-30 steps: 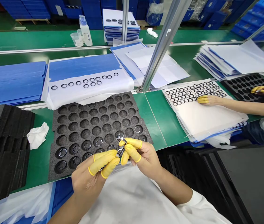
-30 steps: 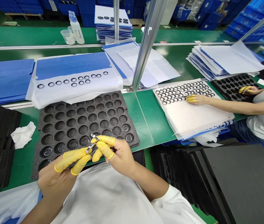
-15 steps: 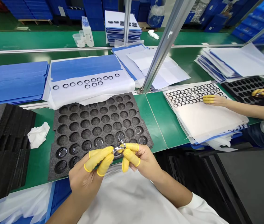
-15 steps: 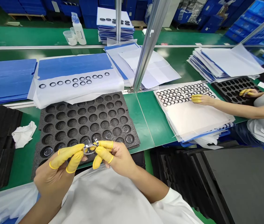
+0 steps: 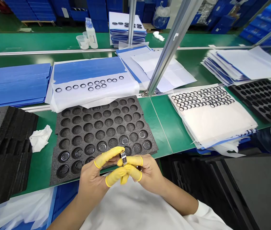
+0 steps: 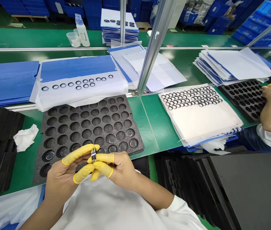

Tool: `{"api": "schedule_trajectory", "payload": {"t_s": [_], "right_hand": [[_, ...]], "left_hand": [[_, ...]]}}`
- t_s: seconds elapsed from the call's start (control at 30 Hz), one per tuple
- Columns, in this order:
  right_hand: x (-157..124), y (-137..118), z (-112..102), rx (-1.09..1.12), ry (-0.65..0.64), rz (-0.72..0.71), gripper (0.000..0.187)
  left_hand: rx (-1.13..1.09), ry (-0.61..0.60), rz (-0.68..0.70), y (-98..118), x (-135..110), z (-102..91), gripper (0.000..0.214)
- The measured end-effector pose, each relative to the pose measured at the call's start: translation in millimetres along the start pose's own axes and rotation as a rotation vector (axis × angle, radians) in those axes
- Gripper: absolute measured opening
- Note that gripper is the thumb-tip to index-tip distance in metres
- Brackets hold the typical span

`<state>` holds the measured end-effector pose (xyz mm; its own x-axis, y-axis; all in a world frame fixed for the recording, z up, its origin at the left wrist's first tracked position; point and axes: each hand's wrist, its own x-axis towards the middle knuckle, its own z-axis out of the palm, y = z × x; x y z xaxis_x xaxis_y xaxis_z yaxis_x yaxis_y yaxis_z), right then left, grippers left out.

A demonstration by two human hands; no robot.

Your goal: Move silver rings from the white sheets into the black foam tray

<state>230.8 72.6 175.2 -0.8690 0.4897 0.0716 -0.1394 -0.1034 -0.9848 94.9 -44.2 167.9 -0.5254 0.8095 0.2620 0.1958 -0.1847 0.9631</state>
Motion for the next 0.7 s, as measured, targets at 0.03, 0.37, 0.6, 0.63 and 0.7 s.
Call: {"api": "schedule_trajectory", "payload": {"t_s": [0.03, 0.37, 0.6, 0.63, 0.7], "right_hand": [[-0.1, 1.0, -0.5, -0.026, 0.007, -0.025, 0.042], [-2.3, 5.2, -1.8, -0.175, 0.043, -0.151, 0.040], [-5.9, 11.9, -2.8, -0.236, 0.088, -0.132, 0.035], [-6.1, 10.1, -3.0, -0.194, 0.075, -0.101, 0.034], [-6.3, 4.8, -3.8, -0.065, 0.007, 0.001, 0.036]], "left_hand": [[0.002, -0.002, -0.014, -0.8, -0.9, -0.3, 0.041], [0.052, -0.009, -0.063, 1.7, -0.5, -0.4, 0.046], [0.033, -0.011, -0.014, 5.0, 1.3, 2.4, 0.047], [0.038, -0.015, -0.008, 4.1, 1.4, 1.9, 0.048], [0.055, -0.024, 0.016, 1.9, 1.2, 0.6, 0.050]]}}
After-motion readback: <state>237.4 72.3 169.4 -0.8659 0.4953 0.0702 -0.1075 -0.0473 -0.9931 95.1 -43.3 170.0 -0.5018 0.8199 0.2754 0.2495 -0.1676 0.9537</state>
